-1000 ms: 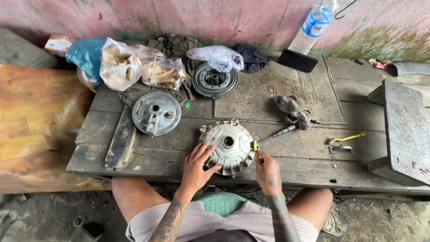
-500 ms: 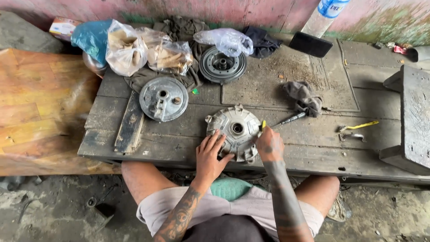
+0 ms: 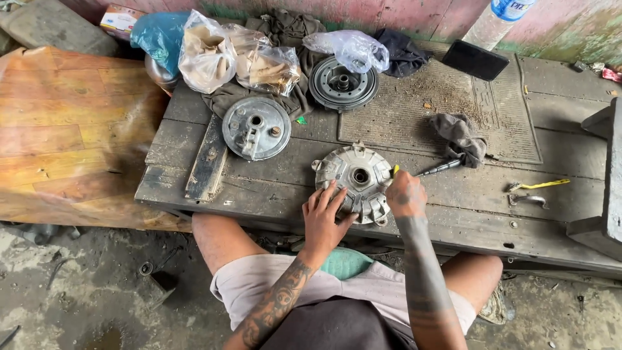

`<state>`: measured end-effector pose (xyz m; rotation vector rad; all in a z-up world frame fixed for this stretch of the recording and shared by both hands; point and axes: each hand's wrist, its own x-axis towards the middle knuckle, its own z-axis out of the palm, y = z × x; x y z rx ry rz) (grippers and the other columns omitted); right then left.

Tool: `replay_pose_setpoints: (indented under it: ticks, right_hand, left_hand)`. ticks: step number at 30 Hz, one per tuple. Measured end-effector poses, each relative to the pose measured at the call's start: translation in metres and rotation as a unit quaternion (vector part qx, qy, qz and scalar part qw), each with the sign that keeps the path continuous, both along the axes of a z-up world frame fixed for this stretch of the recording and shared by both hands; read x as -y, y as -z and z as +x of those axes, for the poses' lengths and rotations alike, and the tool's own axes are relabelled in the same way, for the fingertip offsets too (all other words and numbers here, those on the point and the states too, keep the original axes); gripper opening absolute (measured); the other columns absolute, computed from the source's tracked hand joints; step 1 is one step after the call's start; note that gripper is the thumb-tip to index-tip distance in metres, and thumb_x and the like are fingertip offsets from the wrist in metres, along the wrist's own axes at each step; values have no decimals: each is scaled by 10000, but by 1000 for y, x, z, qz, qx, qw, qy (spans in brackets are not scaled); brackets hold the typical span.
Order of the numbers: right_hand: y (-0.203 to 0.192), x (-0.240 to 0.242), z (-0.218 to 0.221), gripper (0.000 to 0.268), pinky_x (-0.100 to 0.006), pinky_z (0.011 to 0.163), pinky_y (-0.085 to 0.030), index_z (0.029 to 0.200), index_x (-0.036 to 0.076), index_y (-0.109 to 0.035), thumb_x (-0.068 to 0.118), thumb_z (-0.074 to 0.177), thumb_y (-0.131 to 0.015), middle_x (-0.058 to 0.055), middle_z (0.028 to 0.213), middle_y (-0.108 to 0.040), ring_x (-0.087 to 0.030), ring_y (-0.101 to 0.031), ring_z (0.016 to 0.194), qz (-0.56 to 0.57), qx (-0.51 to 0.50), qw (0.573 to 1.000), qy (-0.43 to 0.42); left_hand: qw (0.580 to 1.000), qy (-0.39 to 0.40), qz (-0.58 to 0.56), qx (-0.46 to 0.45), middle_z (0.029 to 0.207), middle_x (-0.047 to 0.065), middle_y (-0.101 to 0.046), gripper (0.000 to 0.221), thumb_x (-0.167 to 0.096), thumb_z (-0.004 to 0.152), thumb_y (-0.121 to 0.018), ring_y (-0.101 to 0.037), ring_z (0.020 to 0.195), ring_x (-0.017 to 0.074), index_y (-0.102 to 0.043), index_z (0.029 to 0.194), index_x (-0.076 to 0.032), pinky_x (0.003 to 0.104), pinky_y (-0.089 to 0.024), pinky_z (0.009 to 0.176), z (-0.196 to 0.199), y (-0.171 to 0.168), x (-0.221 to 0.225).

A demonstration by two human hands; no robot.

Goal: Cleaning a metal motorcycle component using a small brush to remove dirt and debris.

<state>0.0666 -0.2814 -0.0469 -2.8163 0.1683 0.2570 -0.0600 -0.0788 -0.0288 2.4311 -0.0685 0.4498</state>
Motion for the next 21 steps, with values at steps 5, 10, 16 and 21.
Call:
replay_pose_setpoints:
  ticks: [5,10,16,21]
  right_hand:
    - [-30,-12,-1,316,-594,772,-595,1068,38,-750,234,883,-586,-262,868,-751,-470,-739,913,-7,15,1000,10]
    - [-35,-11,6,324,-613,823,-575,1022,27,-756,221,840,-571,-278,900,-753,-497,-723,952,1,3,1000,-10]
    - [-37,-15,4,255,-552,753,-624,991,54,-763,137,890,-544,-227,805,-753,-424,-762,828,-32,-8,999,-7]
    - [-18,5,14,209,-579,743,-605,940,36,-724,185,854,-605,-237,831,-753,-461,-746,864,-6,33,999,-29]
  left_hand:
    - [1000,-11,5,19,1501,65,-452,594,-498,891,-722,-444,1264,322,-593,1392,-206,484,-399,927,0,3,5]
    - [999,-18,20,21,1506,40,-439,623,-526,863,-734,-440,1262,304,-582,1393,-235,477,-389,928,1,10,7]
    - [1000,-9,-8,6,1487,79,-430,548,-524,950,-637,-413,1237,318,-572,1396,-212,480,-361,922,0,4,9]
    - [1000,-14,5,1,1500,37,-434,591,-535,871,-720,-412,1217,301,-601,1369,-240,484,-337,942,-3,12,10]
